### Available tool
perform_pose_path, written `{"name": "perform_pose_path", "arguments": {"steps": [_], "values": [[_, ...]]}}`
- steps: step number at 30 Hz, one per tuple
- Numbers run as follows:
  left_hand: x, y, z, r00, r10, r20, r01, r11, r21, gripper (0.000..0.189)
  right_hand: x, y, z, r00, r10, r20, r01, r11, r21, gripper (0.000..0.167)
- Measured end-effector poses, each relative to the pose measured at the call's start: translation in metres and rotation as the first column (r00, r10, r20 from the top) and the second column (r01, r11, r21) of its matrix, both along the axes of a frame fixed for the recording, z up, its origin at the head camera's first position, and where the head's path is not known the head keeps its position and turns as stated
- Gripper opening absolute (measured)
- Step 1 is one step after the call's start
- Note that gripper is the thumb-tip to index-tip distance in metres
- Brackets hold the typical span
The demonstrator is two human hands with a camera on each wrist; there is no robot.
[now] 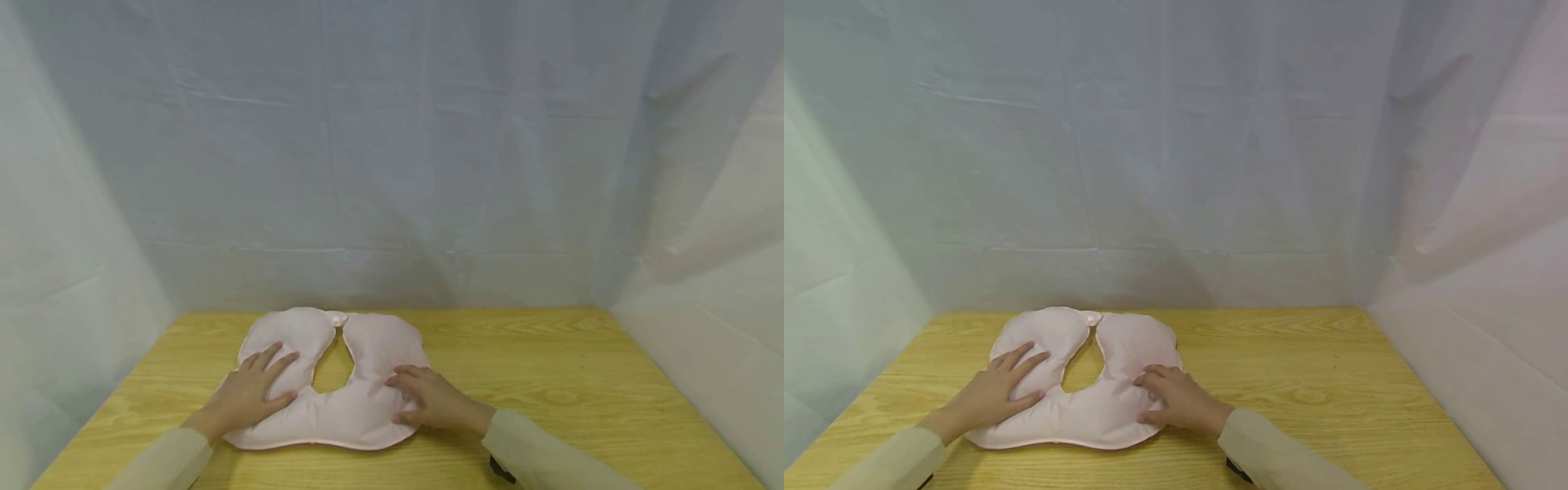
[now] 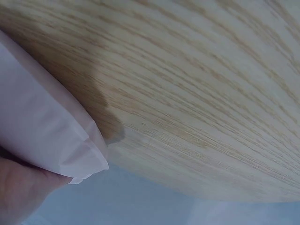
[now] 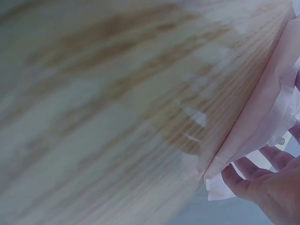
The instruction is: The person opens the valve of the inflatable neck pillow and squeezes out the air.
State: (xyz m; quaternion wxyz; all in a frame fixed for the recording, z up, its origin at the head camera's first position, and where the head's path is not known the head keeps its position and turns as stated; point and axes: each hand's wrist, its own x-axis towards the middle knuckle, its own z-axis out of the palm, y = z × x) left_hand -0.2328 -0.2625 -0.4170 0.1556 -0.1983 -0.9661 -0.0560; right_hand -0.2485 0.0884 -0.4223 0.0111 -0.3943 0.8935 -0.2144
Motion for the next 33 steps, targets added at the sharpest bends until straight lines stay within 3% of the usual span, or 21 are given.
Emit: {"name": "perform_pose_path", "arguments": {"steps": [33], "values": [[0.0026,0.0031,-0.0009,1.0,0.015,-0.007,-0.015,0.999,-0.031,0.061,-0.0027,-0.0028,-0.006,0.999,0.018,-0.034,-0.016,0.999,0.044,0.052]]}}
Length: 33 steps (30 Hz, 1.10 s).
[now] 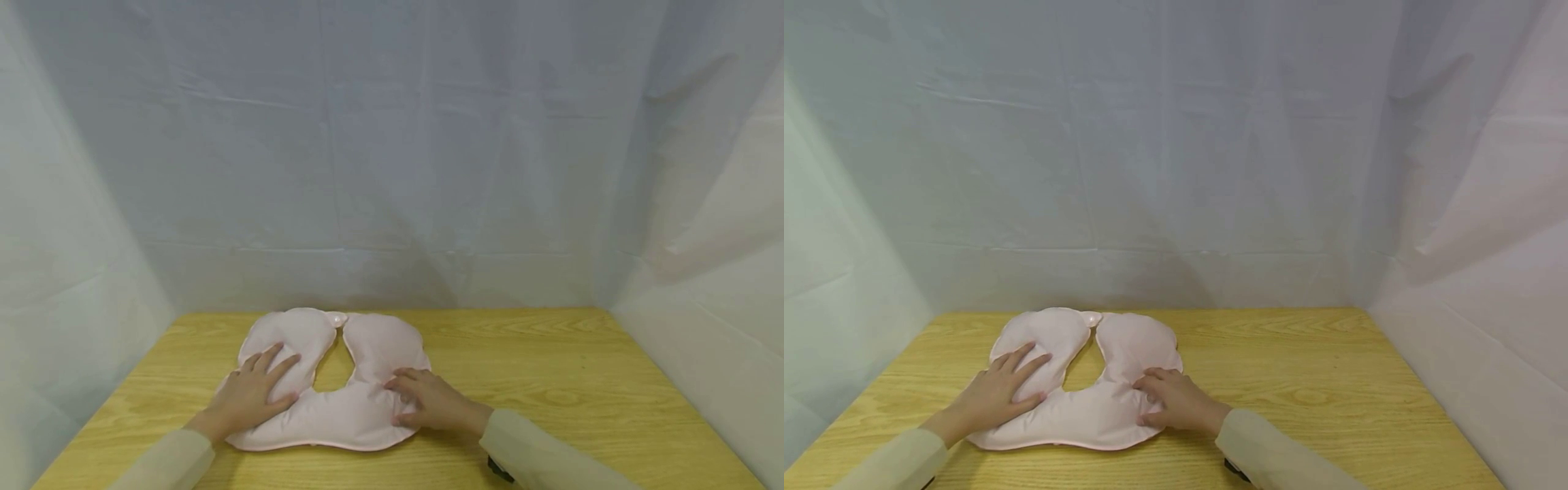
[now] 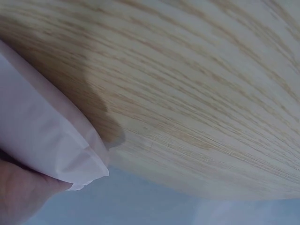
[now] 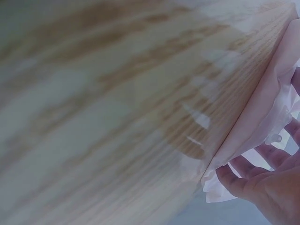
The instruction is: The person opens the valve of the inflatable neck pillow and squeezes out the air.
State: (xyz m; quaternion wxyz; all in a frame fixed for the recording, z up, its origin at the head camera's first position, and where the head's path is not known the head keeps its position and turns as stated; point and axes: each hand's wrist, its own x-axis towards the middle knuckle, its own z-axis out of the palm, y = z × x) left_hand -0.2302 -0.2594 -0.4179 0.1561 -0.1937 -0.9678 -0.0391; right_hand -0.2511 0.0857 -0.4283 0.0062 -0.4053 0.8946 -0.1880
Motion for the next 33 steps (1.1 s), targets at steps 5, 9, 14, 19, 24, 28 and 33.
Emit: {"name": "perform_pose_path", "arguments": {"steps": [5,9,14,19,24,28,33], "values": [[-0.0002,0.0007,-0.0007,1.0,-0.008,-0.003,0.008,1.0,0.0,0.061,0.0009,0.0002,0.0021,1.0,0.0,0.007,0.0,1.0,-0.002,0.052],[-0.0005,0.0,-0.0024,1.0,-0.006,-0.001,0.006,1.0,-0.007,0.061,0.0014,-0.0003,0.0032,1.0,-0.004,0.006,0.004,1.0,0.007,0.051],[-0.0003,0.0002,-0.0029,1.0,-0.002,0.003,0.002,1.0,-0.02,0.062,0.0017,-0.0005,0.0039,1.0,0.002,0.005,-0.002,1.0,0.01,0.05],[0.0009,0.0012,-0.0025,1.0,-0.002,-0.001,0.002,1.0,-0.027,0.062,0.0029,-0.0008,0.0055,1.0,-0.004,0.024,0.004,1.0,0.017,0.051],[0.0027,0.0024,-0.0005,1.0,-0.002,-0.003,0.002,1.0,-0.019,0.061,0.0041,-0.0013,0.0075,0.999,-0.014,0.04,0.013,1.0,0.02,0.051],[0.0034,0.0031,0.0012,1.0,-0.001,0.001,0.001,1.0,-0.015,0.061,0.0038,-0.0016,0.0078,0.999,-0.017,0.043,0.016,1.0,0.027,0.051],[0.0042,0.0034,0.0024,1.0,0.002,0.008,-0.002,1.0,-0.014,0.061,0.0036,-0.002,0.0069,0.999,-0.019,0.041,0.017,0.999,0.04,0.051]]}}
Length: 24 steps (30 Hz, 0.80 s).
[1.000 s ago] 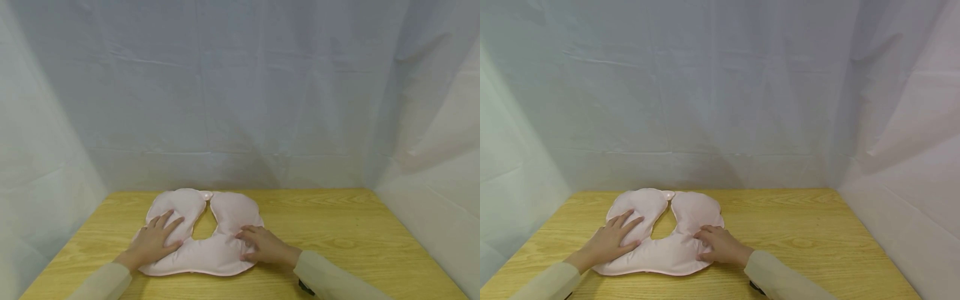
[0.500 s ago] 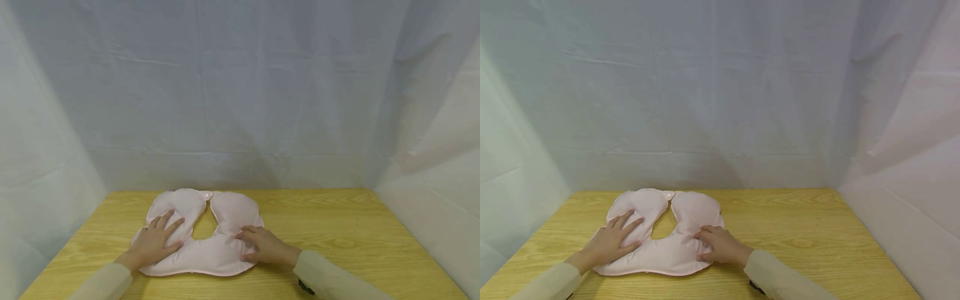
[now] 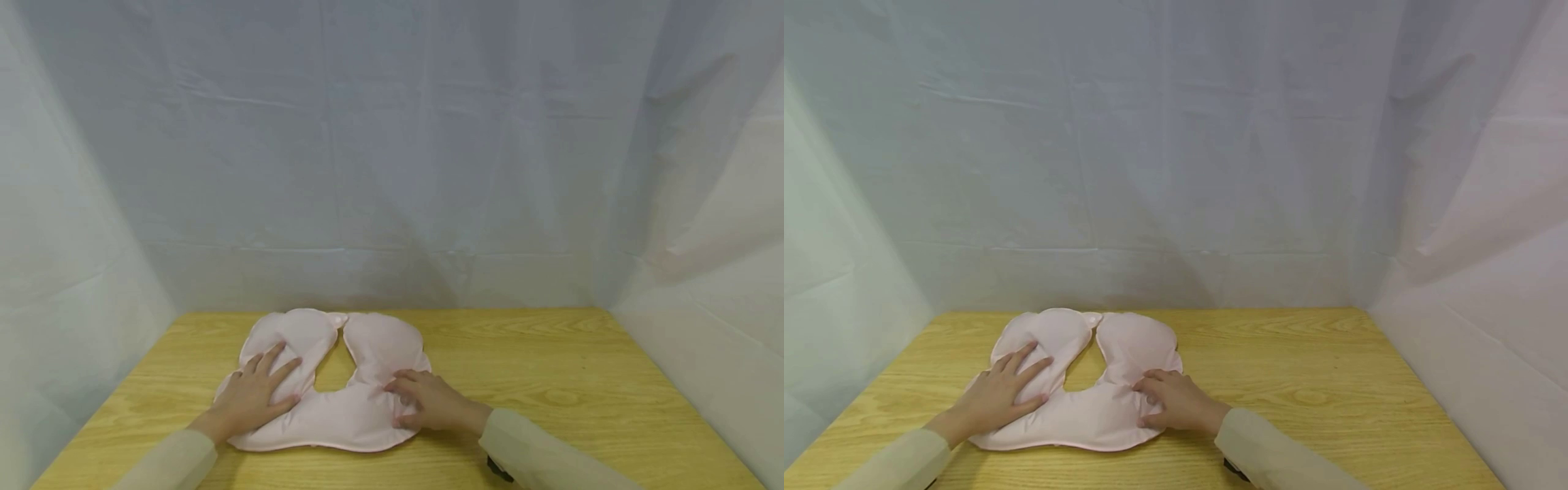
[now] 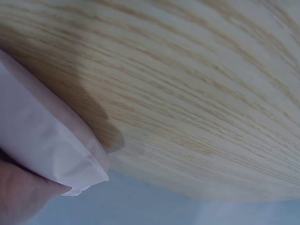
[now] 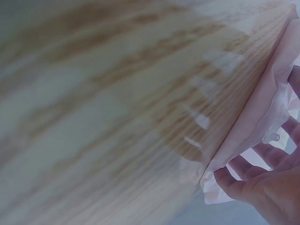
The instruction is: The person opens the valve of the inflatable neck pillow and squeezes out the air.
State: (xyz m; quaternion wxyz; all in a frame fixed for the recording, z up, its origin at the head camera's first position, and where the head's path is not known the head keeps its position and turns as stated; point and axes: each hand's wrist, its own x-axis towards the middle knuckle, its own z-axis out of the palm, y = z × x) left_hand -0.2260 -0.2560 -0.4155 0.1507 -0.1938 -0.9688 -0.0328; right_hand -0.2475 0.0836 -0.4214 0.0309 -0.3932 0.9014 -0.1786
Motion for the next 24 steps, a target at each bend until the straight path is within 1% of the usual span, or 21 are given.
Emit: {"name": "perform_pose_path", "arguments": {"steps": [9,16,21,24], "values": [[-0.0002,0.0005,0.0015,1.0,0.004,0.001,-0.004,1.0,0.002,0.061,0.0013,0.0001,-0.0001,1.0,0.004,-0.006,-0.004,1.0,-0.021,0.05],[-0.002,0.0004,0.0038,1.0,0.006,0.006,-0.006,1.0,0.013,0.063,0.0022,-0.0009,0.0009,1.0,-0.006,-0.01,0.006,1.0,0.011,0.053],[-0.0051,-0.0016,0.0043,1.0,0.004,-0.001,-0.004,1.0,-0.004,0.065,0.0037,-0.0014,0.0023,1.0,-0.013,-0.003,0.013,1.0,0.023,0.055],[-0.0062,-0.0021,0.007,1.0,0.001,-0.002,-0.001,1.0,-0.012,0.066,0.0044,-0.0016,0.0033,1.0,-0.019,0.003,0.019,0.999,0.026,0.056]]}}
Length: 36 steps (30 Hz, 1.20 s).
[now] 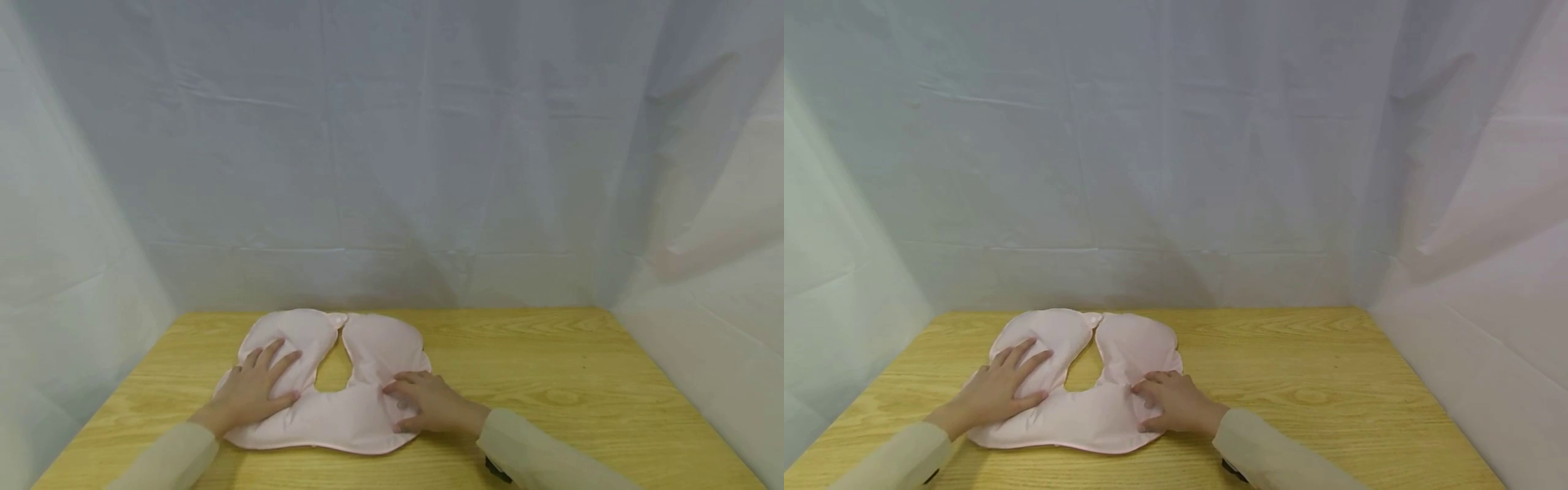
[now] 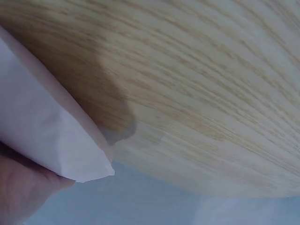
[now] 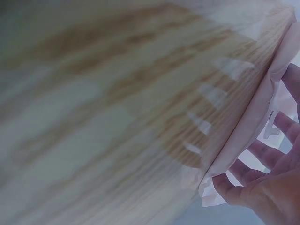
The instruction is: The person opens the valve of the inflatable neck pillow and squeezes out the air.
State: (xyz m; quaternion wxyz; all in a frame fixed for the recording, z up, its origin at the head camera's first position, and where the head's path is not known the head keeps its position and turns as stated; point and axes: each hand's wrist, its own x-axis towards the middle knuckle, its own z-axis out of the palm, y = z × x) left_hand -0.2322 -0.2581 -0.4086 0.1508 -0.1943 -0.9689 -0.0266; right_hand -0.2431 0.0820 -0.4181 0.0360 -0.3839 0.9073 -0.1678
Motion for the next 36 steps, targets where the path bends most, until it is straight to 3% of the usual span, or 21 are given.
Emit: {"name": "perform_pose_path", "arguments": {"steps": [8,17,27,36], "values": [[-0.006,0.0,0.009,1.0,-0.008,0.006,0.008,1.0,-0.001,0.071,-0.001,0.0,-0.002,1.0,-0.008,-0.004,0.008,1.0,0.018,0.058],[-0.012,0.005,0.017,0.998,0.001,0.07,-0.002,1.0,0.014,0.076,-0.002,-0.001,-0.005,1.0,-0.018,-0.004,0.018,0.999,0.034,0.057],[-0.019,0.001,0.008,0.994,0.034,0.1,-0.037,0.999,0.03,0.079,-0.001,-0.001,-0.004,1.0,-0.011,-0.008,0.011,1.0,0.02,0.056],[-0.018,0.003,0.007,0.994,0.019,0.106,-0.026,0.997,0.068,0.077,-0.001,0.001,-0.004,1.0,-0.007,-0.014,0.007,1.0,0.001,0.056]]}}
